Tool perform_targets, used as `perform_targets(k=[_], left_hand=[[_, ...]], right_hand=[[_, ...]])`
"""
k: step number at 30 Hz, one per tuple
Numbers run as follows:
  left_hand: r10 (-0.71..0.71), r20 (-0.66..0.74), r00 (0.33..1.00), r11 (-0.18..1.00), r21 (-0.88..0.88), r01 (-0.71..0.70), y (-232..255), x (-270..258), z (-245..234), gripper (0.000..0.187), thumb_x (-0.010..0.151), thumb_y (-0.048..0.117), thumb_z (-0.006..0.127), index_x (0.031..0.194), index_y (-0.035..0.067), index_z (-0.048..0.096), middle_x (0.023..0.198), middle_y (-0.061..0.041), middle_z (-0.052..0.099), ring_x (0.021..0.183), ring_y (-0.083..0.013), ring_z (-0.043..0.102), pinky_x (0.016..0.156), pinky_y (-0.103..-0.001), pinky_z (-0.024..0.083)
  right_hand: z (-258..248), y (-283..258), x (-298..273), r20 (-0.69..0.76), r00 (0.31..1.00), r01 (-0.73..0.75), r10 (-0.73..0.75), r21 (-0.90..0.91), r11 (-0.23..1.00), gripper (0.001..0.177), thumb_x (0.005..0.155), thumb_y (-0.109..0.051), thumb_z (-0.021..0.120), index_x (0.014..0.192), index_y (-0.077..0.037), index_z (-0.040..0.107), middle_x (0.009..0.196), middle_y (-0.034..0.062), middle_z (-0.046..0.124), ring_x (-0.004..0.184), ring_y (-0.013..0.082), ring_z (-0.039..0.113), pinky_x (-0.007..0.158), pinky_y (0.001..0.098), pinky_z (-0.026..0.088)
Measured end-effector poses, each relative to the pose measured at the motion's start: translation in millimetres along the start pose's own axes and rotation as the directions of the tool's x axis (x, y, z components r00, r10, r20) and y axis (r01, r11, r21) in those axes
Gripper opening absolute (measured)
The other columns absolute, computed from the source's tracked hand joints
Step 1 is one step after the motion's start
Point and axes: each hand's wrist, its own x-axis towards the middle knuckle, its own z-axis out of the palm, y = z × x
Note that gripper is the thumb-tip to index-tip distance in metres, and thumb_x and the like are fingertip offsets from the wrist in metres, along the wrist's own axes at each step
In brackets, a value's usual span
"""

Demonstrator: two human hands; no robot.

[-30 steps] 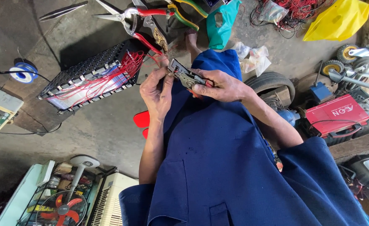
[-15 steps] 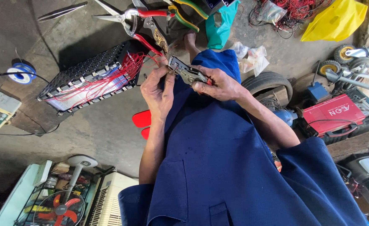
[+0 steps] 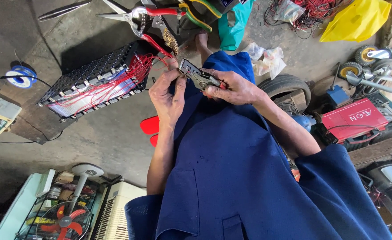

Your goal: Soldering wires to a lithium-ion battery pack and managing the wiring using pliers in a workshop environment.

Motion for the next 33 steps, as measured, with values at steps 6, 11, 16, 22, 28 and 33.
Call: perform_targets(k=[6, 11, 16, 22, 28, 33], left_hand=[[0.015, 0.006, 1.0, 1.0, -0.005, -0.015, -1.3, -0.3, 1.5, 0.007, 0.095, -0.001, 0.067, 0.094, 0.003, 0.074, 0.074, -0.011, 0.067, 0.071, -0.0296, 0.072, 0.07, -0.037, 0.058], [0.019, -0.002, 1.0, 0.999, 0.027, -0.019, 11.3, 6.8, 0.2, 0.006, 0.095, -0.001, 0.068, 0.094, 0.003, 0.073, 0.072, -0.011, 0.065, 0.07, -0.0291, 0.072, 0.07, -0.036, 0.058], [0.019, -0.012, 1.0, 0.999, 0.028, -0.019, 16.6, 8.9, 1.9, 0.006, 0.095, 0.0, 0.068, 0.093, 0.003, 0.072, 0.072, -0.011, 0.064, 0.071, -0.0283, 0.072, 0.069, -0.036, 0.057], [-0.039, -0.076, 0.996, 0.999, 0.025, 0.041, -0.6, -1.0, 11.5, 0.005, 0.094, 0.003, 0.07, 0.093, 0.007, 0.073, 0.073, -0.012, 0.066, 0.071, -0.0289, 0.073, 0.069, -0.037, 0.057], [-0.066, -0.119, 0.991, 0.997, 0.034, 0.071, 8.6, 0.8, 19.9, 0.007, 0.095, 0.006, 0.07, 0.09, 0.01, 0.073, 0.07, -0.014, 0.066, 0.069, -0.0329, 0.072, 0.066, -0.039, 0.057], [-0.042, -0.162, 0.986, 0.999, 0.022, 0.046, 1.2, -11.0, 22.0, 0.007, 0.092, 0.004, 0.069, 0.09, 0.009, 0.073, 0.063, -0.009, 0.063, 0.051, -0.0222, 0.063, 0.051, -0.032, 0.053]], right_hand=[[-0.5, 4.6, -1.9, 0.003, 1.0, 0.007, -0.008, 0.013, 1.0, 0.048, 0.103, -0.023, 0.068, 0.146, -0.002, 0.059, 0.081, 0.0132, 0.072, 0.07, 0.0153, 0.071, 0.059, 0.0315, 0.059], [0.1, 7.9, -1.7, -0.03, 1.0, 0.002, -0.002, 0.0, 1.0, 0.053, 0.102, -0.021, 0.069, 0.15, -0.003, 0.055, 0.076, 0.01, 0.069, 0.065, 0.0094, 0.063, 0.056, 0.0276, 0.055], [-2.4, 22.2, -2.8, -0.059, 0.998, 0.013, -0.014, -0.025, 1.0, 0.054, 0.102, -0.021, 0.069, 0.15, -0.003, 0.054, 0.077, 0.0109, 0.071, 0.064, 0.0101, 0.063, 0.053, 0.0288, 0.055], [1.7, 15.0, -0.3, -0.146, 0.984, 0.096, -0.101, -0.041, 0.995, 0.028, 0.103, -0.015, 0.068, 0.127, 0.001, 0.068, 0.069, 0.009, 0.067, 0.062, 0.0103, 0.06, 0.052, 0.025, 0.05], [-18.0, 21.7, -13.1, -0.166, 0.983, 0.081, -0.081, -0.003, 0.997, 0.018, 0.099, -0.014, 0.073, 0.114, -0.003, 0.072, 0.069, 0.0025, 0.065, 0.068, 0.0064, 0.059, 0.061, 0.0202, 0.048], [-30.4, 17.6, -52.9, -0.321, 0.945, 0.093, 0.066, 0.455, 0.885, 0.013, 0.095, -0.007, 0.072, 0.105, 0.001, 0.073, 0.086, 0.0169, 0.073, 0.083, 0.0267, 0.075, 0.078, 0.0393, 0.061]])
